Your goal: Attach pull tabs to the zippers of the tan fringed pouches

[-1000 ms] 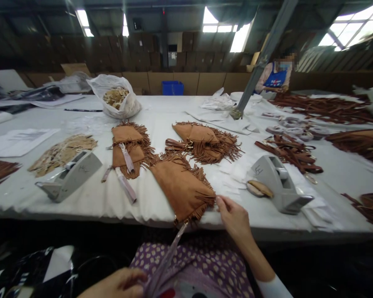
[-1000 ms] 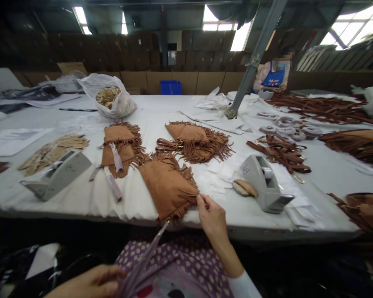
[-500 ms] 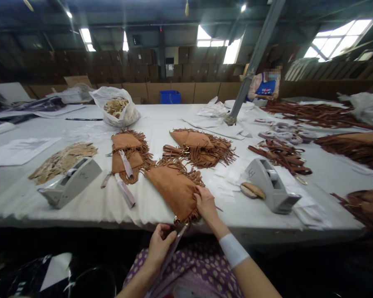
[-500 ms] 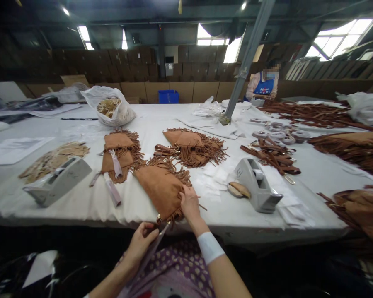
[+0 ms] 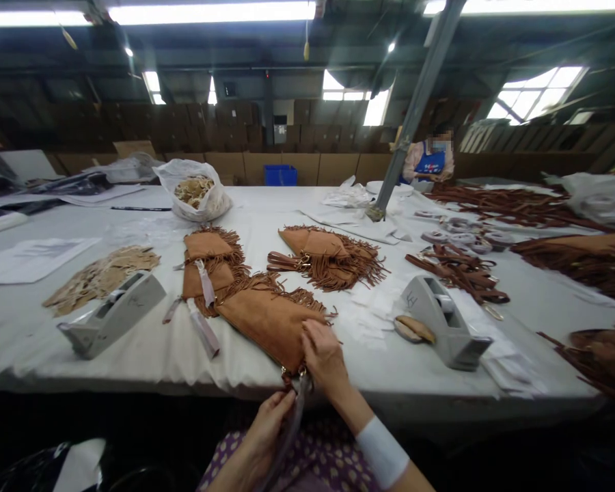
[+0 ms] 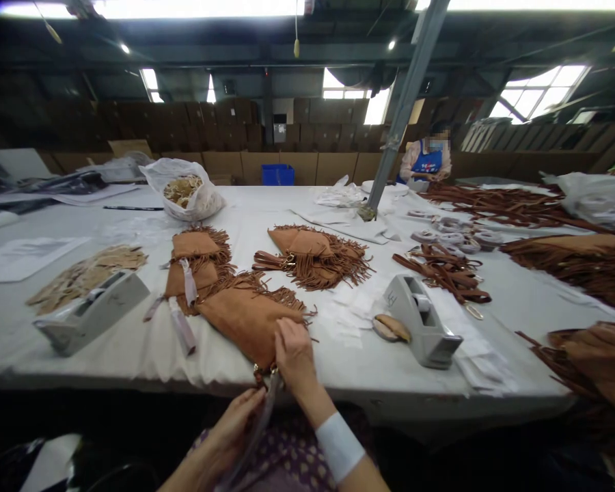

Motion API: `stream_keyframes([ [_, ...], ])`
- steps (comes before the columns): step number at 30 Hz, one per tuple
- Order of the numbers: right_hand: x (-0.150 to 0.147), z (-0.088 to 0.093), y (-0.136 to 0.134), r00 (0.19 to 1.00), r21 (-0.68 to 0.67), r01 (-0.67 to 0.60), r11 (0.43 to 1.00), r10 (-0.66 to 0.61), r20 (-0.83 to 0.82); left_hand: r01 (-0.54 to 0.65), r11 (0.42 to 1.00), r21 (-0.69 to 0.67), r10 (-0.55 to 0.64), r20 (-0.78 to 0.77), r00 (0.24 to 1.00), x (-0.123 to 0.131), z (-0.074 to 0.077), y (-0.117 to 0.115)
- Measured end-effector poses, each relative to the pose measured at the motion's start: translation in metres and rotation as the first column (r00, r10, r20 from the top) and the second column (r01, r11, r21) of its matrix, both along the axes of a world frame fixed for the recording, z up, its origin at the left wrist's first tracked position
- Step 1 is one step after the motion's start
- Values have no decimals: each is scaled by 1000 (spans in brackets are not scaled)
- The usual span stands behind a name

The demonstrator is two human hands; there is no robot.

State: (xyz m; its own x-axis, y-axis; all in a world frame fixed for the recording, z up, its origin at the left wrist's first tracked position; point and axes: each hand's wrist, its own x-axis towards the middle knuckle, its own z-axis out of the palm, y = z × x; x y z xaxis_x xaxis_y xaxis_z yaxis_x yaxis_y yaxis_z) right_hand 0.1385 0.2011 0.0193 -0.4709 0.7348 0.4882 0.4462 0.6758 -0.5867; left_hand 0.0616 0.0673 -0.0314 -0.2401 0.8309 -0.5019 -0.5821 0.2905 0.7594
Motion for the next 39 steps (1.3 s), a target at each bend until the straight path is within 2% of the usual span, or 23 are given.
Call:
stream_keyframes([
  [3, 14, -6, -32, 969, -31, -244, 969, 245, 20, 31, 998, 58, -30, -16, 999, -3, -4, 2],
  [5, 25, -12, -43, 953, -24, -288, 957, 289, 87, 5, 996, 87, 13, -205, 979, -11, -5, -2],
  [6, 30, -14, -45, 953, -15, -277, 961, 276, 124, -8, 996, 91, 39, -348, 937, -16, -5, -7],
  [9, 39, -18, -49, 961, 53, -201, 978, 187, 205, 31, 998, 60, 21, -709, 705, -31, 6, -23],
  [10, 39, -19, -51, 960, 94, -197, 976, 173, 220, 80, 996, 49, -14, -766, 643, -33, 12, -28],
  [12, 35, -19, -59, 953, 165, -250, 954, 212, 218, 197, 979, 54, -70, -818, 571, -32, 23, -33],
  [15, 24, -20, -69, 941, 132, -333, 933, 322, 98, 320, 942, 98, -76, -867, 492, -29, 34, -31],
  [17, 21, -21, -68, 951, 42, -301, 953, 303, -62, 389, 911, 139, -29, -918, 396, -32, 35, -25],
  [19, 24, -21, -62, 950, -72, -270, 960, 253, -185, 444, 874, 196, 81, -961, 265, -40, 31, -15],
  [21, 29, -19, -57, 948, -151, -265, 952, 229, -222, 487, 840, 239, 211, -971, 113, -48, 26, -1],
  [23, 33, -19, -54, 948, -161, -275, 948, 239, -210, 545, 801, 247, 310, -950, -25, -52, 19, 15],
  [25, 36, -23, -53, 948, -136, -273, 952, 243, -206, 638, 726, 255, 401, -911, -93, -50, 11, 31],
  [26, 38, -25, -53, 949, -127, -260, 957, 230, -215, 678, 685, 268, 444, -891, -96, -47, 8, 38],
  [28, 45, -31, -49, 962, -137, -197, 971, 164, -220, 736, 610, 293, 486, -872, -55, -40, 3, 49],
  [30, 59, -31, -38, 983, -183, -77, 980, 43, -179, 742, 593, 312, 447, -894, 20, -34, 1, 56],
  [32, 80, -25, -17, 989, -229, 94, 969, -118, -93, 683, 649, 336, 362, -925, 111, -28, 2, 61],
  [35, 108, -7, 23, 930, -201, 369, 908, -360, 78, 467, 810, 354, 244, -928, 281, -16, 8, 65],
  [37, 114, 2, 47, 877, -140, 460, 877, -425, 222, 350, 874, 336, 196, -905, 379, -7, 12, 68],
  [39, 109, 4, 61, 852, -91, 466, 880, -418, 316, 319, 895, 312, 156, -889, 431, 0, 16, 71],
])
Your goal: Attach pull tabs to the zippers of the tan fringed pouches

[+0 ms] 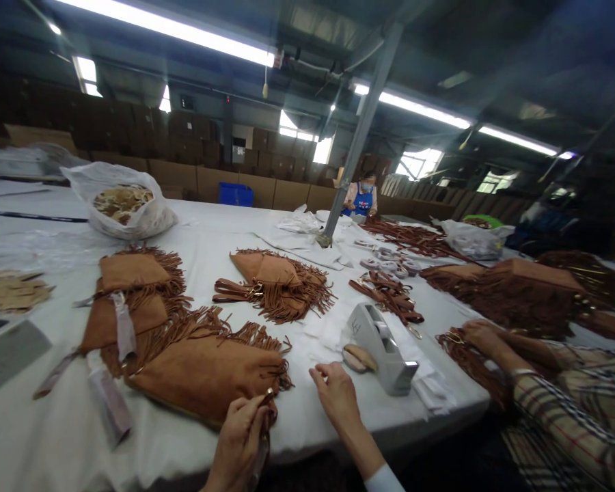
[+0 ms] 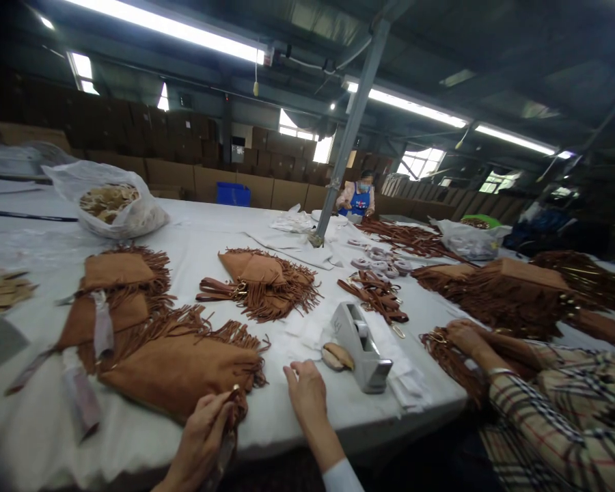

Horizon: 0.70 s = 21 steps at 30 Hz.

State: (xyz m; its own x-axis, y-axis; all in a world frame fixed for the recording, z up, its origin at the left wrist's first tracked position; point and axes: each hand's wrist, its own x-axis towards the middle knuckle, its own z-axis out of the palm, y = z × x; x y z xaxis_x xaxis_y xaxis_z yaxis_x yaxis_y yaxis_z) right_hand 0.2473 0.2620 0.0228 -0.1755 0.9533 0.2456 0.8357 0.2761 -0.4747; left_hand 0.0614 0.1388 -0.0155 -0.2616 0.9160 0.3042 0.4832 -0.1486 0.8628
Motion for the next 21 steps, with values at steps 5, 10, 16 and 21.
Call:
stream_keyframes([
  [5, -26, -20, 6, 996, -53, -9, 999, 4, -88, 79, 995, -64, -74, 74, 995, -3, 5, 2],
  [10, -19, -20, 13, 963, -135, -16, 991, -21, -267, 209, 971, -121, -160, 326, 932, -14, 19, -4],
  [16, -14, 1, -1, 784, -356, -180, 917, -84, -615, 361, 931, -60, -218, 700, 680, -20, 23, -2],
  [21, -37, 6, -46, 401, -503, -479, 720, -330, -855, 434, 897, -86, -129, 888, 442, -30, 25, 1],
])
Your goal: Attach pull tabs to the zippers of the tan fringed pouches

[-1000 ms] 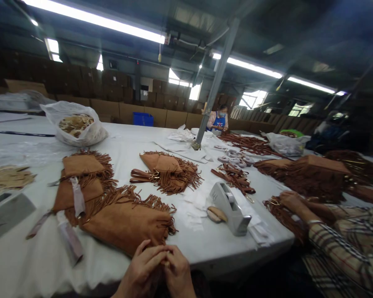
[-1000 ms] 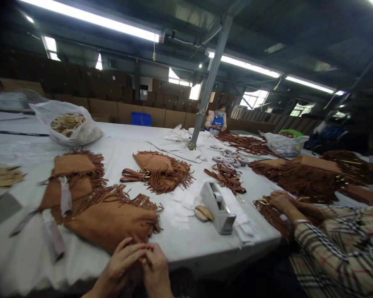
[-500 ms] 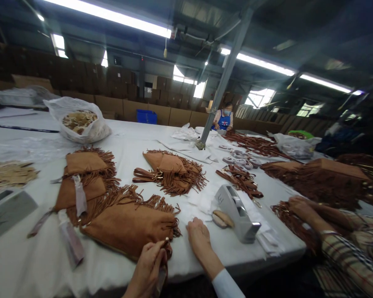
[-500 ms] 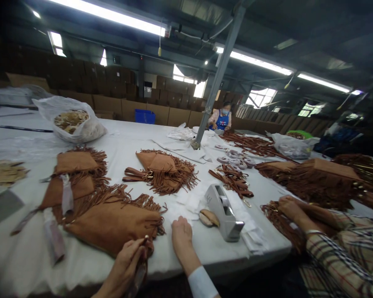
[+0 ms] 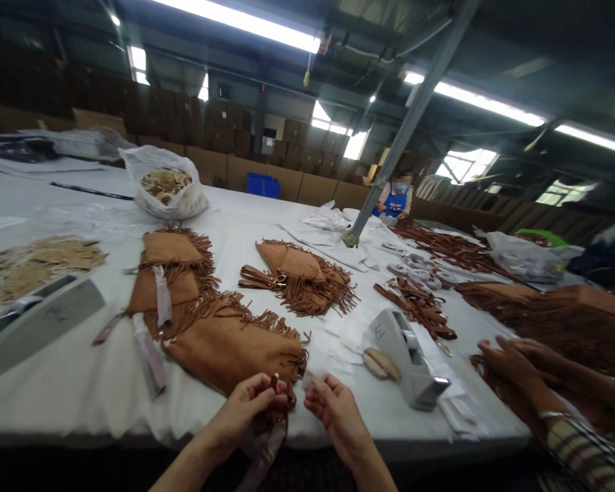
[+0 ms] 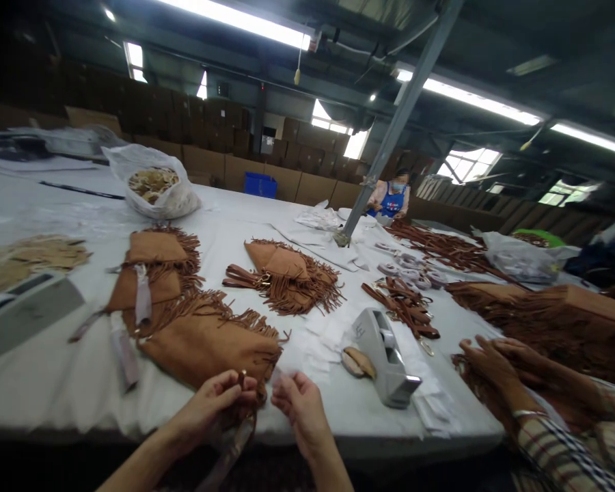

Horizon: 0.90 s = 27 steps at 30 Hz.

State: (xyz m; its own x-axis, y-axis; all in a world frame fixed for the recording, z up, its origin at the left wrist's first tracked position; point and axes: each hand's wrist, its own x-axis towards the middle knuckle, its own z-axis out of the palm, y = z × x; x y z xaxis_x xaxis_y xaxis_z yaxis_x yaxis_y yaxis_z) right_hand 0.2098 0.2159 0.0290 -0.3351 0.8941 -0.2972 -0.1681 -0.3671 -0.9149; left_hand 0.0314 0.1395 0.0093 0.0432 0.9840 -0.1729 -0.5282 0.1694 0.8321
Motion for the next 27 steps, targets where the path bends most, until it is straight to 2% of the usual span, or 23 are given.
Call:
stream_keyframes([
  [3, -13, 1, -23, 995, 14, -73, 997, 72, 72, 11, 1000, 20, -12, 41, 999, -4, 9, -3],
  [7, -23, 3, -43, 974, 83, -194, 977, 182, 137, 23, 999, 41, -23, 6, 1000, -5, 18, -6],
  [10, -26, 7, -50, 952, 126, -289, 949, 271, 144, 1, 1000, 27, 0, -47, 999, -2, 19, -7],
  [15, -22, 7, -50, 900, 162, -371, 914, 311, 306, 8, 999, 32, -3, -147, 989, 1, 17, -8],
  [17, -19, 4, -48, 910, 148, -319, 936, 260, 322, -6, 999, 46, 13, -174, 985, 2, 17, -9],
  [19, -17, 1, -45, 949, 133, -168, 977, 123, 290, -40, 997, 58, 51, -204, 978, 2, 18, -10],
  [21, -16, 0, -42, 980, 68, 15, 998, -28, 198, -72, 996, 60, 84, -235, 968, 3, 18, -11],
  [23, -16, 1, -39, 989, -38, 133, 990, -129, 76, -95, 994, 50, 105, -266, 958, 5, 17, -11],
  [27, -23, 4, -35, 976, -191, 172, 967, -193, -98, -111, 993, 40, 118, -303, 946, 7, 11, -10],
])
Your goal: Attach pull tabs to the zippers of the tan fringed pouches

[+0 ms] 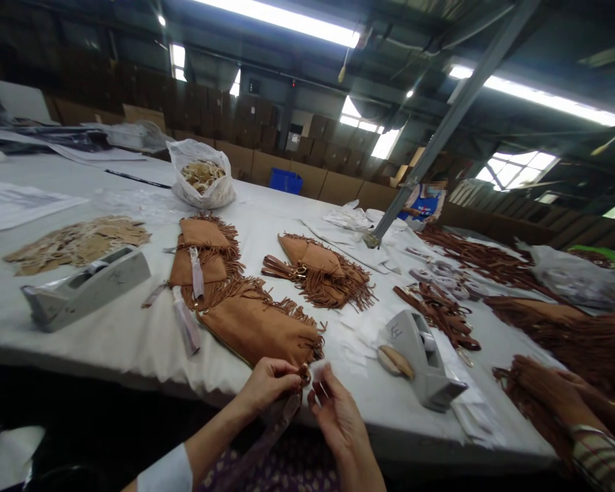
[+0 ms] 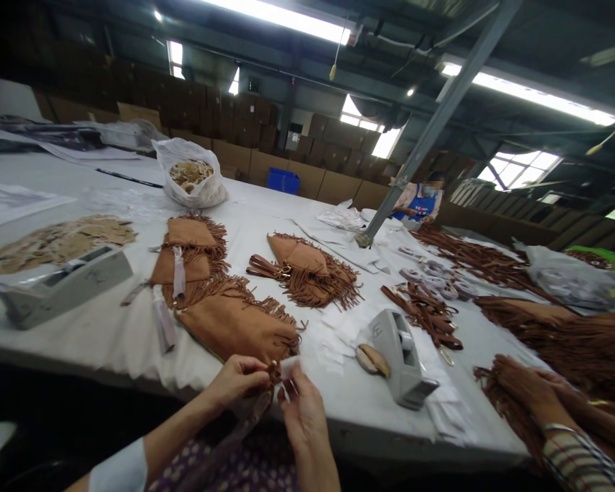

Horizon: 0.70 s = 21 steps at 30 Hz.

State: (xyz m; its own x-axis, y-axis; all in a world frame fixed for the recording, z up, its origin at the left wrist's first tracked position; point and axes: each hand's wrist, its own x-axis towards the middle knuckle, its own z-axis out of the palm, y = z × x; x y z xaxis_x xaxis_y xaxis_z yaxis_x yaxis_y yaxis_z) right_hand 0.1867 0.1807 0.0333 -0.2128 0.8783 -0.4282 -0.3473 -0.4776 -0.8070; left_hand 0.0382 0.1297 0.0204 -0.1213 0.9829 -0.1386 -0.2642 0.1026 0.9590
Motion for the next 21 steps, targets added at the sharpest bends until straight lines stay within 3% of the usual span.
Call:
stream_keyframes([
  [6, -9, 5, 0, 999, -29, -24, 999, 23, -32, -3, 1000, 23, 4, -65, 998, 0, -10, 3],
  [12, -11, 11, 0, 997, -26, -73, 997, 74, 4, -1, 999, 43, 6, -107, 994, 0, -9, 3],
  [18, -13, 11, -2, 990, 97, -104, 990, 93, 107, -2, 999, 34, 7, -136, 991, 0, -4, 1],
  [21, -11, 7, -2, 962, 199, -165, 966, 113, 249, -11, 998, 60, 22, -189, 982, 0, -4, 1],
])
